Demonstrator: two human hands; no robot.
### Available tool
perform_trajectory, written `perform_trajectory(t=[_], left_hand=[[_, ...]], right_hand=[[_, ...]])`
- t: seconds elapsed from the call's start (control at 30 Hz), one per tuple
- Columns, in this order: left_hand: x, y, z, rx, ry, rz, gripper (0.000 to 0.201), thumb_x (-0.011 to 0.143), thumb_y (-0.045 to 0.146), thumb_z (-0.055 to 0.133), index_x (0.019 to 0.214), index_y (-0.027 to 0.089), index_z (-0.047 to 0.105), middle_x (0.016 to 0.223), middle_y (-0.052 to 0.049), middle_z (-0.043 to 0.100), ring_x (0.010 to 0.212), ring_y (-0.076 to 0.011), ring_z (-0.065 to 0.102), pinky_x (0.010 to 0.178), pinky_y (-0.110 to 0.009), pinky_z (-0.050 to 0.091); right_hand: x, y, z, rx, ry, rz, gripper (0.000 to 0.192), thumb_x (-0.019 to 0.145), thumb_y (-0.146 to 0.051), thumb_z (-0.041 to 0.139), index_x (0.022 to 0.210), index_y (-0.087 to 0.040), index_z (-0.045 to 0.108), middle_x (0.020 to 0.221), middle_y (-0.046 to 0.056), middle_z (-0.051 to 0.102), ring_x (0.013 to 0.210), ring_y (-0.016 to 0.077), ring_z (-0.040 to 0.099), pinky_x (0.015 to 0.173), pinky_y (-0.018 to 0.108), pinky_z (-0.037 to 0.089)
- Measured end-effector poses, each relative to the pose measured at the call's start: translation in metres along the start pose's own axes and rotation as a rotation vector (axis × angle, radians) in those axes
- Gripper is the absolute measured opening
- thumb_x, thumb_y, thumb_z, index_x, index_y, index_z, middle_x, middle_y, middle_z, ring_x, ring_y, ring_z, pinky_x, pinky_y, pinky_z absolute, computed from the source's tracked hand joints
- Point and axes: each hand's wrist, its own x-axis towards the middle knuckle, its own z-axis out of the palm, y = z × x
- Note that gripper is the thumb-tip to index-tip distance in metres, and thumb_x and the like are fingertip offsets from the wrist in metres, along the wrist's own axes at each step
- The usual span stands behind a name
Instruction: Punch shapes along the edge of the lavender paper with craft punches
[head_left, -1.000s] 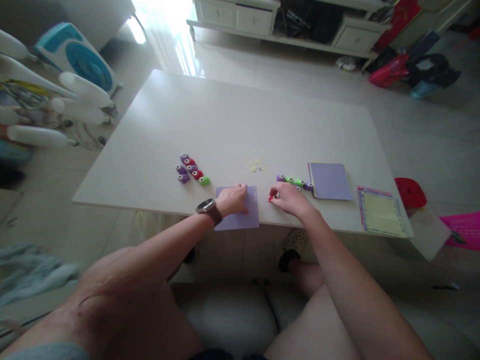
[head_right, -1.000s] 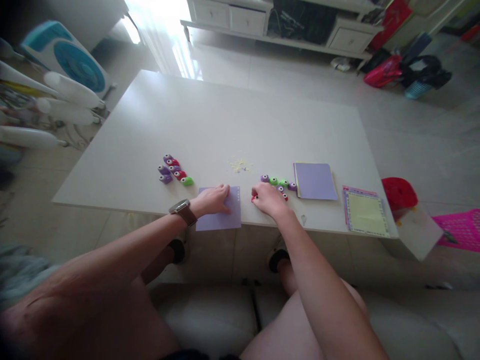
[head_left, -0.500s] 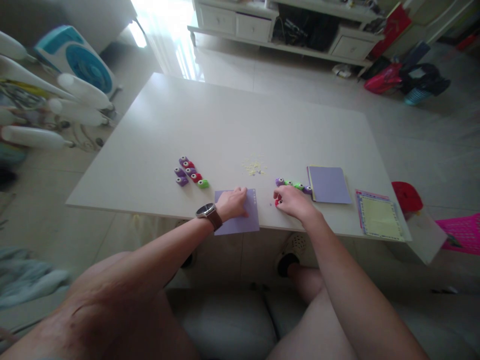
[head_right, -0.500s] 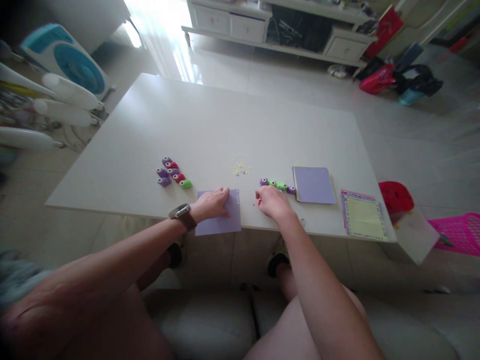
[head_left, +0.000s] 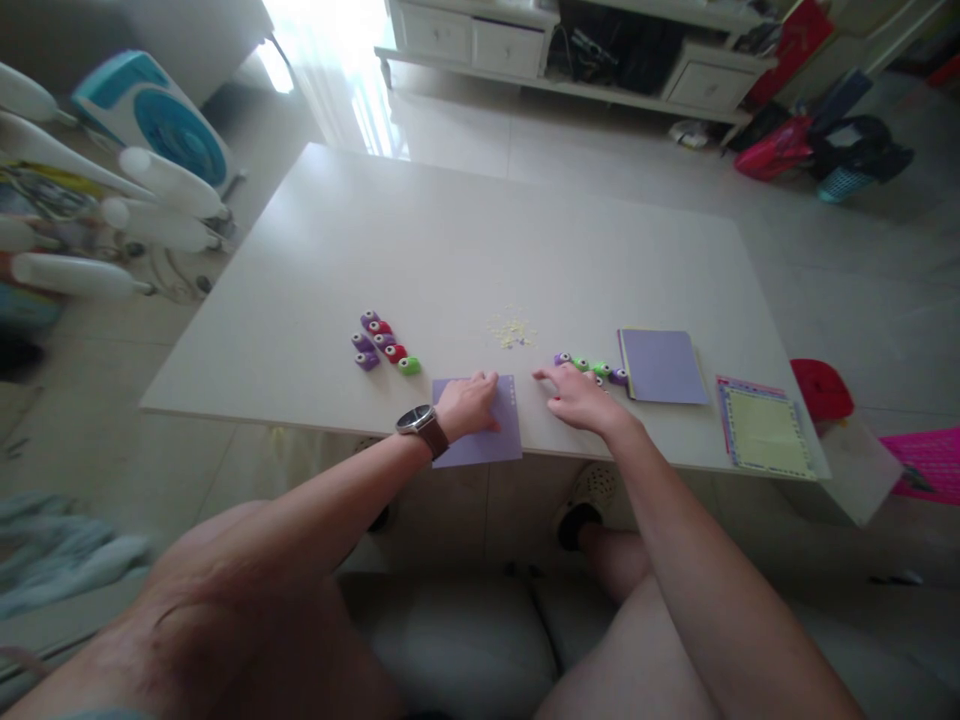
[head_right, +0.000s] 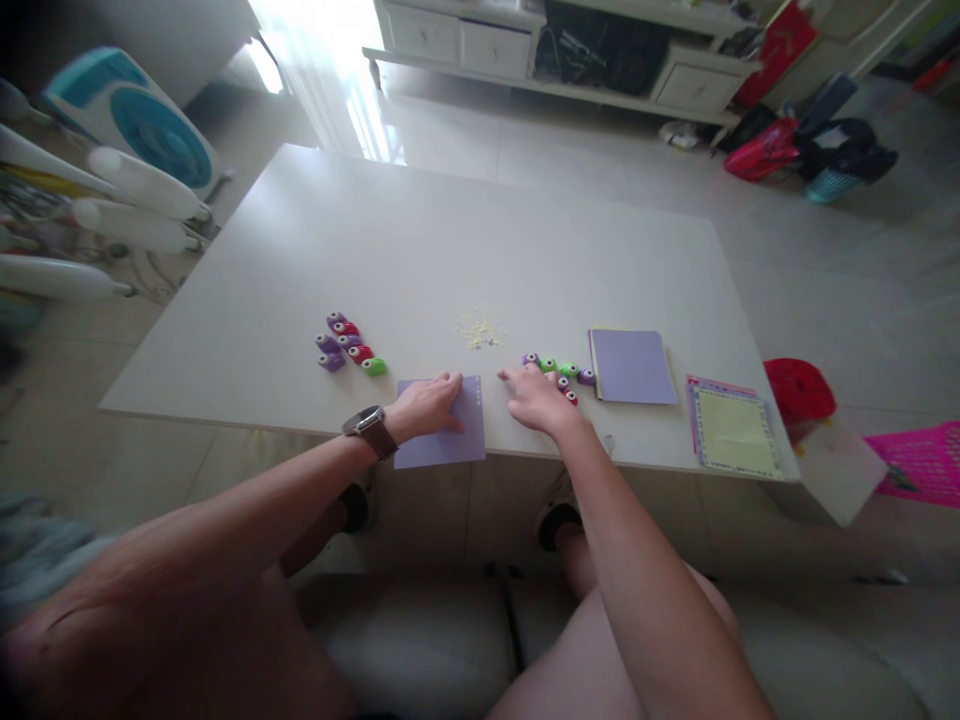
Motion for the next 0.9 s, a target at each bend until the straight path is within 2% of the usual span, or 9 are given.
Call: perform_trajectory(t=[0.07, 0.2, 0.43, 0.57, 0.67, 0.73, 0.8, 0.83, 0.9], left_hand=[[0.0, 0.0, 0.0, 0.0, 0.003, -0.001, 0.063, 0.08, 0.05, 0.084, 0.123, 0.018, 0.051, 0.123, -0.014, 0.064, 0.105, -0.0316, 0.07, 0.085, -0.038, 0.055], [-0.001, 0.0, 0.0, 0.001, 0.005, 0.004, 0.062, 0.081, 0.049, 0.083, 0.124, 0.018, 0.052, 0.123, -0.014, 0.064, 0.105, -0.0319, 0.07, 0.086, -0.039, 0.055], [0.002, 0.002, 0.002, -0.043, 0.044, 0.056, 0.056, 0.081, 0.048, 0.082, 0.12, 0.018, 0.055, 0.121, -0.012, 0.065, 0.1, -0.0299, 0.07, 0.083, -0.038, 0.054], [0.001, 0.009, -0.004, -0.101, 0.15, 0.111, 0.034, 0.091, 0.037, 0.069, 0.118, 0.019, 0.058, 0.118, -0.01, 0.068, 0.099, -0.0265, 0.069, 0.087, -0.037, 0.051], [-0.008, 0.021, -0.016, -0.228, 0.197, 0.168, 0.014, 0.093, 0.025, 0.059, 0.104, 0.019, 0.064, 0.102, -0.006, 0.071, 0.086, -0.0212, 0.067, 0.079, -0.032, 0.049], [-0.021, 0.031, -0.025, -0.36, 0.159, 0.247, 0.01, 0.092, 0.022, 0.056, 0.092, 0.019, 0.066, 0.084, -0.003, 0.07, 0.074, -0.0171, 0.062, 0.07, -0.029, 0.045], [-0.038, 0.04, -0.034, -0.488, 0.082, 0.338, 0.015, 0.092, 0.022, 0.056, 0.082, 0.018, 0.066, 0.07, 0.0, 0.064, 0.064, -0.0132, 0.054, 0.064, -0.027, 0.04], [-0.048, 0.044, -0.038, -0.553, 0.039, 0.387, 0.017, 0.093, 0.023, 0.056, 0.08, 0.017, 0.066, 0.065, 0.002, 0.06, 0.06, -0.0116, 0.05, 0.062, -0.026, 0.039], [-0.068, 0.053, -0.047, -0.685, -0.058, 0.461, 0.016, 0.092, 0.023, 0.058, 0.082, 0.017, 0.069, 0.063, 0.004, 0.057, 0.058, -0.0098, 0.047, 0.059, -0.025, 0.037]], right_hand=[[0.002, 0.002, 0.0, 0.031, 0.108, -0.009, 0.062, 0.087, -0.006, 0.055, 0.148, -0.02, 0.057, 0.146, 0.015, 0.059, 0.138, 0.0298, 0.05, 0.112, 0.041, 0.037], [0.005, 0.004, 0.001, 0.067, 0.179, -0.003, 0.055, 0.091, -0.009, 0.053, 0.146, -0.018, 0.057, 0.147, 0.012, 0.059, 0.137, 0.0276, 0.052, 0.114, 0.04, 0.037], [0.002, -0.001, 0.0, 0.047, 0.128, -0.032, 0.039, 0.094, -0.013, 0.058, 0.132, -0.02, 0.067, 0.14, 0.01, 0.065, 0.134, 0.0271, 0.055, 0.115, 0.044, 0.035], [-0.002, -0.006, 0.005, 0.051, 0.069, -0.145, 0.034, 0.092, -0.012, 0.062, 0.122, -0.024, 0.073, 0.134, 0.008, 0.069, 0.131, 0.0278, 0.057, 0.116, 0.046, 0.034], [-0.003, -0.008, 0.011, 0.051, 0.017, -0.198, 0.037, 0.091, -0.007, 0.058, 0.119, -0.025, 0.073, 0.128, 0.009, 0.07, 0.129, 0.0285, 0.058, 0.113, 0.046, 0.036], [-0.002, -0.01, 0.012, 0.046, 0.0, -0.204, 0.038, 0.09, -0.005, 0.056, 0.12, -0.022, 0.071, 0.129, 0.011, 0.069, 0.131, 0.0294, 0.056, 0.113, 0.047, 0.037], [-0.003, -0.013, 0.007, 0.042, 0.027, -0.212, 0.04, 0.09, -0.005, 0.056, 0.126, -0.019, 0.069, 0.138, 0.013, 0.064, 0.136, 0.0306, 0.052, 0.114, 0.049, 0.036], [-0.006, -0.015, 0.002, 0.042, 0.058, -0.225, 0.043, 0.091, -0.006, 0.056, 0.13, -0.019, 0.067, 0.143, 0.013, 0.061, 0.14, 0.0312, 0.049, 0.115, 0.049, 0.036], [-0.019, -0.021, -0.012, 0.062, 0.178, -0.219, 0.039, 0.095, -0.011, 0.057, 0.132, -0.02, 0.068, 0.14, 0.012, 0.063, 0.138, 0.0317, 0.051, 0.115, 0.049, 0.037]])
